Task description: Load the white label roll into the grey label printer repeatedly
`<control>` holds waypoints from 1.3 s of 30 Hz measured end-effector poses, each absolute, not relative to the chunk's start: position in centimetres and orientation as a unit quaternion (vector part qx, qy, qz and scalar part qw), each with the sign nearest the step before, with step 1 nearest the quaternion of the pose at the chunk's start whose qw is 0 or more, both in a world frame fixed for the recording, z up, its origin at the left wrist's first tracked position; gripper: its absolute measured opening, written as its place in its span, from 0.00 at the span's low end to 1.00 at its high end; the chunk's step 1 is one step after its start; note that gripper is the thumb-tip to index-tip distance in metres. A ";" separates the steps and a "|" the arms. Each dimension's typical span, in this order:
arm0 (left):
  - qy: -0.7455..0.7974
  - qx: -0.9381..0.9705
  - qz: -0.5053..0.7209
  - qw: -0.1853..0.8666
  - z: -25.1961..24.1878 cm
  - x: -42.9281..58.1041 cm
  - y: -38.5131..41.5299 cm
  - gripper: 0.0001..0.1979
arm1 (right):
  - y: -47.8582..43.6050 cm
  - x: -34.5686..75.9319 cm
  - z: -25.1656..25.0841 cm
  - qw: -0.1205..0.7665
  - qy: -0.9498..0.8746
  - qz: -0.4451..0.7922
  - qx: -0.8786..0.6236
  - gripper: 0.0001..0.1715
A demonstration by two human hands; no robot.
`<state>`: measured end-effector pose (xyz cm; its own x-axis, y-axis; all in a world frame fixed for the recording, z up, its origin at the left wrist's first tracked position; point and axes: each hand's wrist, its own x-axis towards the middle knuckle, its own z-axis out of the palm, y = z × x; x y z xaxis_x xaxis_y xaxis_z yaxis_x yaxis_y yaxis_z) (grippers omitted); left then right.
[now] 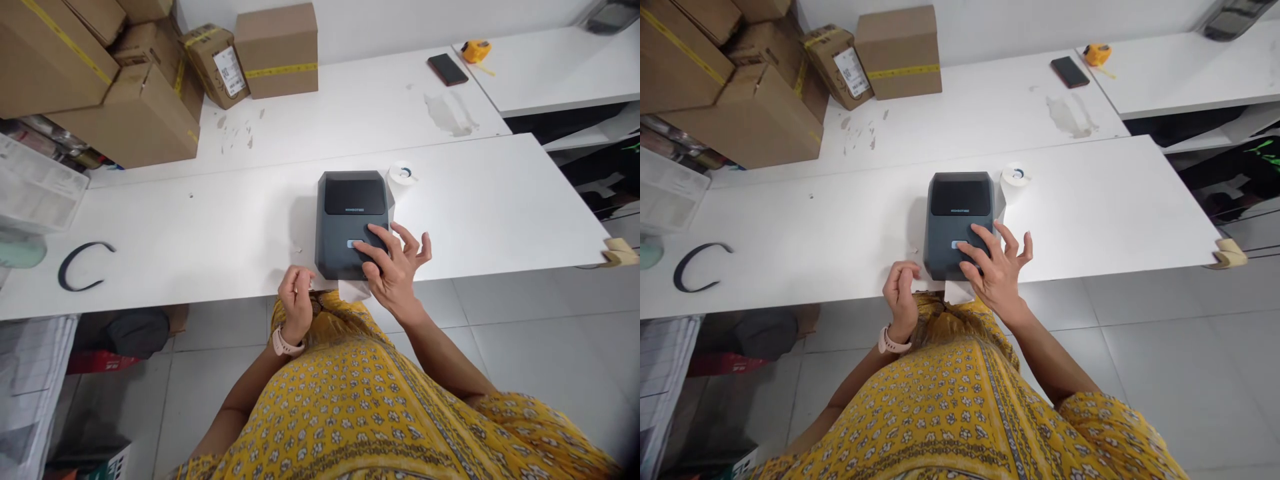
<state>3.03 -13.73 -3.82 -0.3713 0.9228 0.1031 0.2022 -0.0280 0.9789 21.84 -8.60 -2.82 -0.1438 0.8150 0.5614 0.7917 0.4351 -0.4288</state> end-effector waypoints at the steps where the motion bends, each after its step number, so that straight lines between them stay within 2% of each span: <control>1: 0.608 0.460 0.575 0.296 -3.5 3.1 -13.2 0.18 | -8.5 21.9 -2.6 0.376 -0.760 0.014 -0.530 0.20; 4: 0.573 0.496 0.588 0.282 -3.0 3.5 -11.7 0.19 | -8.4 22.1 -2.1 0.378 -0.764 0.050 -0.521 0.21; 7: 0.550 0.531 0.556 0.327 -3.0 4.0 -11.1 0.24 | -8.8 22.6 -2.2 0.418 -0.742 0.120 -0.510 0.30; 11: 0.551 0.554 0.527 0.333 -3.4 4.0 -11.3 0.27 | -9.4 23.4 -2.9 0.469 -0.693 0.145 -0.528 0.38; 14: 0.552 0.545 0.539 0.328 -3.4 3.9 -10.8 0.27 | -8.4 23.6 -2.5 0.489 -0.696 0.139 -0.507 0.42; 18: 0.580 0.501 0.556 0.323 -3.6 3.5 -8.0 0.25 | -4.2 23.1 0.1 0.509 -0.725 0.064 -0.459 0.45; 22: 0.599 0.493 0.538 0.330 -4.1 2.8 -4.3 0.22 | 1.6 22.3 3.0 0.548 -0.729 0.023 -0.410 0.42; 28: 0.597 0.525 0.495 0.350 -4.1 2.5 -2.1 0.20 | 8.9 21.7 6.5 0.548 -0.712 0.035 -0.439 0.36; 31: 0.596 0.532 0.492 0.346 -4.1 2.7 -2.1 0.22 | 11.0 21.9 7.4 0.543 -0.711 0.072 -0.441 0.38; 34: 0.606 0.537 0.480 0.336 -4.0 2.7 -2.0 0.26 | 10.3 22.5 7.0 0.556 -0.704 0.044 -0.441 0.41; 36: 0.620 0.539 0.459 0.338 -3.8 2.7 -1.7 0.29 | 8.2 22.7 6.1 0.569 -0.691 0.019 -0.446 0.34; 37: 0.626 0.542 0.446 0.340 -3.7 2.6 -1.5 0.30 | 7.0 22.8 5.4 0.553 -0.700 0.023 -0.450 0.30; 39: 0.631 0.556 0.423 0.339 -3.6 2.6 -1.1 0.31 | 4.8 22.6 4.0 0.437 -0.784 0.061 -0.437 0.28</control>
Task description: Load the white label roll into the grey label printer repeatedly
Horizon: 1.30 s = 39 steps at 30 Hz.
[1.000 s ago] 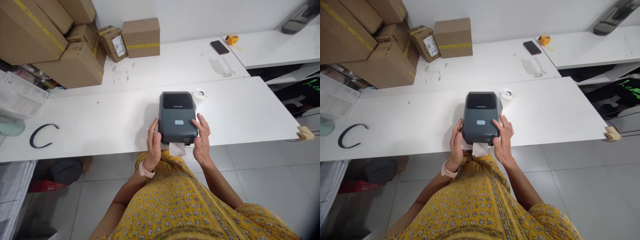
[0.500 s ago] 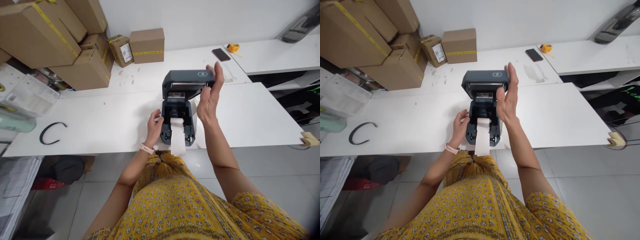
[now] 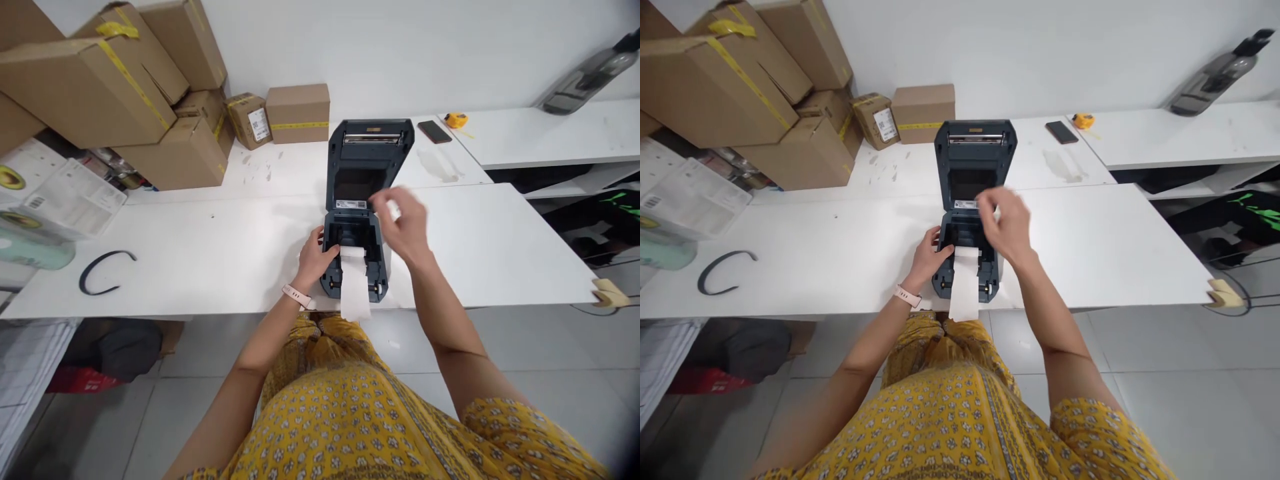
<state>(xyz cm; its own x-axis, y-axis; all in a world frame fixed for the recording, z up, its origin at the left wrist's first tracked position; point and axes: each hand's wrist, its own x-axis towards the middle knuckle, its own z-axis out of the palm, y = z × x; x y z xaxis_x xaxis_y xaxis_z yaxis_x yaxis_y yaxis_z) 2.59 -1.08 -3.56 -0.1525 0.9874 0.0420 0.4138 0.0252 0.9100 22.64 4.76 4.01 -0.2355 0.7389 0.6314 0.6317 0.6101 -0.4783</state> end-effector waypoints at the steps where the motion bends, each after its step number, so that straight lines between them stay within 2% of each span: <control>1: 0.630 0.564 0.415 0.336 -3.5 2.6 -0.9 0.31 | 3.9 22.4 3.3 0.352 -0.834 0.079 -0.419 0.27; 3: 0.629 0.576 0.410 0.322 -3.7 2.7 -0.7 0.31 | 3.0 21.8 2.2 0.180 -0.907 0.087 -0.371 0.26; 5: 0.630 0.579 0.416 0.309 -4.1 2.8 -0.6 0.32 | 2.9 21.1 1.5 0.063 -0.935 0.066 -0.344 0.26; 7: 0.623 0.583 0.424 0.304 -4.6 2.8 -0.7 0.34 | 3.3 20.5 1.2 0.000 -0.940 0.055 -0.336 0.26; 9: 0.610 0.597 0.423 0.302 -5.2 2.8 -0.8 0.37 | 3.7 20.3 1.1 -0.019 -0.939 0.075 -0.335 0.26; 13: 0.576 0.638 0.424 0.285 -5.7 2.6 -0.9 0.41 | 4.3 21.8 1.5 0.039 -0.934 0.181 -0.305 0.25; 17: 0.543 0.659 0.453 0.256 -5.6 2.5 -0.9 0.39 | 3.9 25.5 2.4 0.157 -0.899 0.312 -0.263 0.29; 19: 0.542 0.658 0.456 0.255 -5.3 2.5 -1.1 0.37 | 3.2 27.9 2.3 0.260 -0.844 0.398 -0.248 0.26; 22: 0.556 0.648 0.435 0.287 -4.8 2.5 -1.4 0.37 | 1.7 31.6 0.7 0.464 -0.710 0.476 -0.231 0.20; 24: 0.565 0.640 0.417 0.312 -4.5 2.5 -1.6 0.36 | 0.7 33.9 -1.0 0.543 -0.629 0.499 -0.246 0.22; 27: 0.570 0.632 0.411 0.327 -4.3 2.5 -1.7 0.35 | 0.0 36.6 -3.8 0.538 -0.571 0.522 -0.334 0.32; 32: 0.577 0.620 0.416 0.330 -4.4 2.5 -1.6 0.35 | 0.2 38.0 -6.7 0.435 -0.551 0.537 -0.469 0.24; 36: 0.583 0.614 0.421 0.325 -4.5 2.5 -1.6 0.34 | 0.5 37.6 -7.6 0.389 -0.544 0.551 -0.500 0.28; 39: 0.581 0.612 0.423 0.331 -4.5 2.5 -1.7 0.35 | 0.8 37.8 -7.9 0.402 -0.552 0.537 -0.496 0.33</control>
<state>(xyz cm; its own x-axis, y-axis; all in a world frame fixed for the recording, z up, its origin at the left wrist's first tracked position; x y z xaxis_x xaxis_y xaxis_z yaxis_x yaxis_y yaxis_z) 2.50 -1.70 -4.52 -0.0323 0.9906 0.1332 0.4317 -0.1064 0.8957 37.81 0.83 -7.92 -0.1859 0.9786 -0.0883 0.1161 -0.0673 -0.9909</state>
